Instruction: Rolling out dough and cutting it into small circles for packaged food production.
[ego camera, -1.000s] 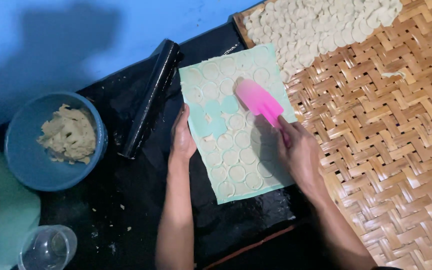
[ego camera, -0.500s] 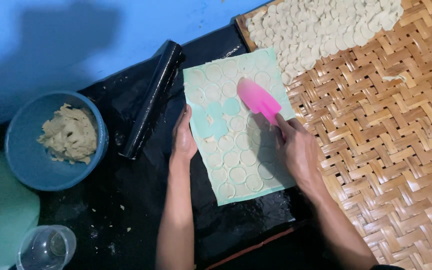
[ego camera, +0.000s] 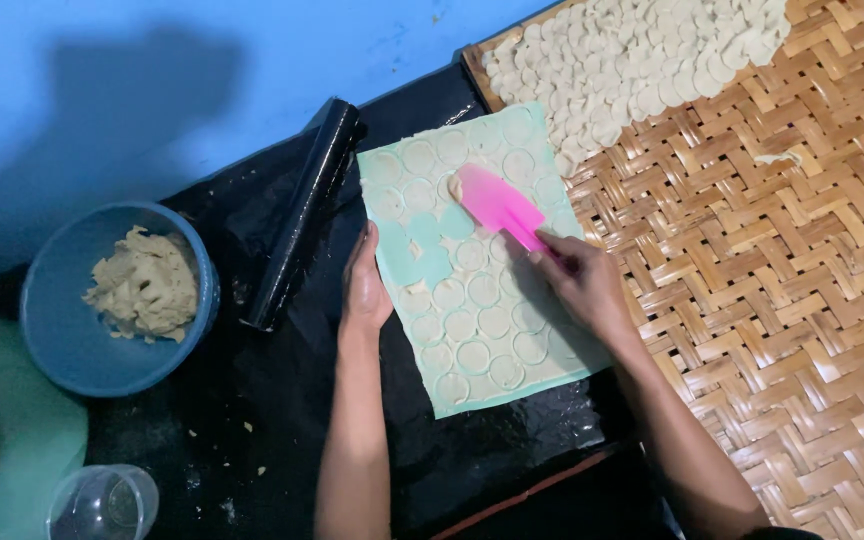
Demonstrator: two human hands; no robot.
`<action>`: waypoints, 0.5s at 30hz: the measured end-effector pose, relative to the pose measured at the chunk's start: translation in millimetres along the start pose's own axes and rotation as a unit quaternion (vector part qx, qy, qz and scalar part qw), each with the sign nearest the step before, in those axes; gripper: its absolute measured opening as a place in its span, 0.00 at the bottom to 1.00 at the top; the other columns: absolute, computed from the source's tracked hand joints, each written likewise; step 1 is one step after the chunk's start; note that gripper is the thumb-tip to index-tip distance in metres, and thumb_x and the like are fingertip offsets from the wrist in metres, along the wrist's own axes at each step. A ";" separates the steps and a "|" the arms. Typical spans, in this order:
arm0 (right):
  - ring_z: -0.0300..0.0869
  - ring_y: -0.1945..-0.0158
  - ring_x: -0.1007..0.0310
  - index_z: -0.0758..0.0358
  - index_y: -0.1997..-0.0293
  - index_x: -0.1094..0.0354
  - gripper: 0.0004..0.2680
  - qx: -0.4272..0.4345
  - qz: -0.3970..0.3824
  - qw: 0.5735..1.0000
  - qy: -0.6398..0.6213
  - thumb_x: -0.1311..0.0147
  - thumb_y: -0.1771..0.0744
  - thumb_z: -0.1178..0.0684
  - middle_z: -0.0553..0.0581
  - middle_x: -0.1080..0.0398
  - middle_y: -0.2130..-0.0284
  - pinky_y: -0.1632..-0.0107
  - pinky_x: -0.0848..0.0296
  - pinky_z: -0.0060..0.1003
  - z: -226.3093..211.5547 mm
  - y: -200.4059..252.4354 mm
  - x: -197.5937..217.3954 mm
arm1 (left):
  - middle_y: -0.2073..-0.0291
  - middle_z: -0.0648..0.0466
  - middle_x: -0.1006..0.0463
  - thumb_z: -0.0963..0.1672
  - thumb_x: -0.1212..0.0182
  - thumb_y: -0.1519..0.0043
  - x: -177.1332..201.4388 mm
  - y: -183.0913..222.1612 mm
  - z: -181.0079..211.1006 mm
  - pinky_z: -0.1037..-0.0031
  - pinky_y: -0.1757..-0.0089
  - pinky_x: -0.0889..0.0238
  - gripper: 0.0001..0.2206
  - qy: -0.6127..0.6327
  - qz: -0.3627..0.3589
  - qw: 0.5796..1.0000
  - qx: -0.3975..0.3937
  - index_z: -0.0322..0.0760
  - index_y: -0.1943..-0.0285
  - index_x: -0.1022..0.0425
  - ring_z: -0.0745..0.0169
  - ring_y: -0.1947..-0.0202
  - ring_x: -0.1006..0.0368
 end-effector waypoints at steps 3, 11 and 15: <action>0.31 0.69 0.30 0.61 0.43 0.25 0.14 -0.051 -0.036 0.995 -0.084 0.39 0.33 0.48 0.51 0.21 0.68 0.66 0.30 0.31 13.0 0.3 -4.0 | 0.33 0.48 0.33 0.50 0.52 0.28 1.5 -0.9 -1.0 0.65 0.37 0.42 0.25 0.010 -0.010 1.000 0.001 0.32 0.25 0.41 0.55 0.34 0.35; 0.30 0.76 0.37 0.60 0.41 0.25 0.14 -0.149 -0.082 0.963 -0.209 0.40 0.33 0.50 0.46 0.26 0.73 0.73 0.39 0.28 17.6 5.9 17.9 | 0.32 0.49 0.33 0.50 0.52 0.29 -3.8 1.3 2.8 0.66 0.37 0.43 0.26 0.002 -0.006 1.000 -0.002 0.32 0.25 0.41 0.56 0.33 0.36; 0.32 0.74 0.35 0.59 0.40 0.25 0.14 -0.173 0.035 0.976 -0.128 0.41 0.32 0.49 0.52 0.22 0.70 0.71 0.37 0.31 43.2 8.8 42.5 | 0.32 0.49 0.33 0.51 0.51 0.29 -5.8 2.0 3.6 0.65 0.38 0.43 0.27 -0.007 -0.009 1.000 0.007 0.30 0.25 0.41 0.56 0.34 0.36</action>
Point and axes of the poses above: each hand's wrist, its own y-axis away from the middle knuckle, its own x-axis out of the back of the hand, z = x × y, the point moved 1 cm from there along -y, towards the middle knuckle
